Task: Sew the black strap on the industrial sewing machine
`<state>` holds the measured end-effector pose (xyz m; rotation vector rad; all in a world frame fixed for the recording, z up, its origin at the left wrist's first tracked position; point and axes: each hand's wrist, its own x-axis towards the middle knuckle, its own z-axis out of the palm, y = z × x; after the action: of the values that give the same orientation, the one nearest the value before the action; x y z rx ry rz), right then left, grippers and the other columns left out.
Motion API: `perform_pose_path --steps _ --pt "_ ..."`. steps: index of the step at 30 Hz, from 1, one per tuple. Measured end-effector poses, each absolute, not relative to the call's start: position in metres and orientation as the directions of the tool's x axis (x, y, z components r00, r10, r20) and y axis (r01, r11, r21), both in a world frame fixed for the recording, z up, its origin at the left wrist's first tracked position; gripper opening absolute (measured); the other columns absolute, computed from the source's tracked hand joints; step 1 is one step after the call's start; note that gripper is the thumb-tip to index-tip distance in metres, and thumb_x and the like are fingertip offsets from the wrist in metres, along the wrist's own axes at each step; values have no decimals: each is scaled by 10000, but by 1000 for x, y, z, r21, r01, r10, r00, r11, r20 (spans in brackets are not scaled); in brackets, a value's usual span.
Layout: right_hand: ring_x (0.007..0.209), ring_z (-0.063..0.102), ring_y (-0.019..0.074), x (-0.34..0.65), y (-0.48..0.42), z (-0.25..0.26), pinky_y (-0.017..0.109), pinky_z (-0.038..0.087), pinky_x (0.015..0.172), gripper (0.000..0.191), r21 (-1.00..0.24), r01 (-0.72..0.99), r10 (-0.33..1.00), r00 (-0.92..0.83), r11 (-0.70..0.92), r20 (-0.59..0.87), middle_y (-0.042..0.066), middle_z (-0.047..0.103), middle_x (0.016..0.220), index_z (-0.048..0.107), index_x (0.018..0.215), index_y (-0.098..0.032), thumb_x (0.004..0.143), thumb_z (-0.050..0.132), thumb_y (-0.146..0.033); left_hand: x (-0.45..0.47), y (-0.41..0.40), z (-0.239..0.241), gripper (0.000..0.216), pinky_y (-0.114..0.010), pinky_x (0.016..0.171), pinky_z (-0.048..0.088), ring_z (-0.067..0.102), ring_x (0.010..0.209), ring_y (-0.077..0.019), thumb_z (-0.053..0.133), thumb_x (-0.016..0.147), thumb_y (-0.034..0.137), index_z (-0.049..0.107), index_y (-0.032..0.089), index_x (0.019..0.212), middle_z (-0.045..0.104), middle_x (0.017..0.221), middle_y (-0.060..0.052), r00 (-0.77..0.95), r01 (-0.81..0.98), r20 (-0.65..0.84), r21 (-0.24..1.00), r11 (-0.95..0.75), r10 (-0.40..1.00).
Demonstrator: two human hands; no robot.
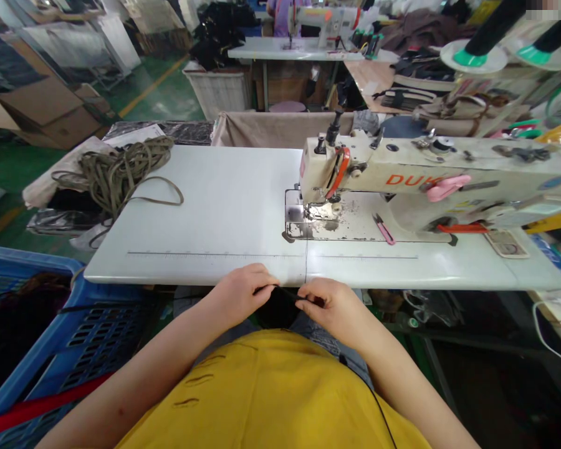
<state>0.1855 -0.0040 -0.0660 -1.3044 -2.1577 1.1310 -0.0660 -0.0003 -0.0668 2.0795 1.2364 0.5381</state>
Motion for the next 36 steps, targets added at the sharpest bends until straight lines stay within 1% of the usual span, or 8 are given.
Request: perform_pose_path --steps 5,8,12,15,18,22,29,36 --pt "872 732 226 195 -9 -76 338 550 794 241 -767 600 949 -312 228 39 62 802 974 798 1033 -231 987 562 -236 -68 -2 -68 253 -281 675 555 661 575 -131 540 974 231 766 175 1072 698 807 -29 104 578 80 807 -126 991" --pt "782 725 212 205 -10 -79 353 591 767 260 -858 495 934 -354 138 -55 40 803 973 798 1106 -237 998 586 -340 -70 -1 -66 215 -291 651 576 679 586 -148 599 949 281 770 183 1034 704 828 -40 21 467 23 884 -31 1000" --pt "776 705 193 213 -11 -76 328 590 757 290 -898 422 843 -523 127 -127 35 789 967 778 1168 -234 985 642 -413 -67 1 -65 232 -326 772 584 720 761 -194 633 937 356 694 164 1054 738 866 -60 55 206 -148 969 134 987" --pt "778 698 203 214 -9 -75 318 572 726 294 -854 488 891 -449 183 -66 49 760 850 800 1044 -222 1018 582 -417 -63 0 -65 189 -306 822 530 678 834 -176 655 925 343 633 178 1015 731 859 -37 143 -71 -296 949 308 944" --pt "855 705 215 215 -7 -76 337 572 786 255 -793 570 939 -343 216 10 69 755 921 792 1036 -227 1013 586 -375 -60 -2 -62 186 -286 799 478 621 811 -157 709 871 329 655 156 915 683 828 -24 291 -210 -363 878 430 885" --pt "820 664 176 212 -9 -71 337 573 777 240 -759 593 949 -299 267 101 87 696 1144 745 1173 -237 969 622 -264 -57 -3 -56 212 -289 797 441 589 803 -158 728 861 354 716 142 868 685 821 -34 382 -123 -352 897 424 854" --pt "812 662 173 185 -15 -54 319 573 765 131 -787 454 898 -336 419 284 46 709 923 718 1059 -227 1016 594 -218 -51 -1 -54 223 -320 823 461 598 832 -192 766 810 373 823 181 908 707 865 -44 386 72 -328 943 326 862" --pt "899 655 214 174 -14 -53 379 563 818 134 -614 517 798 -465 597 384 75 710 968 695 1107 -214 1032 585 -203 -48 -4 -58 222 -332 829 467 603 875 -213 775 789 370 831 185 900 691 869 -43 418 103 -347 936 336 840"
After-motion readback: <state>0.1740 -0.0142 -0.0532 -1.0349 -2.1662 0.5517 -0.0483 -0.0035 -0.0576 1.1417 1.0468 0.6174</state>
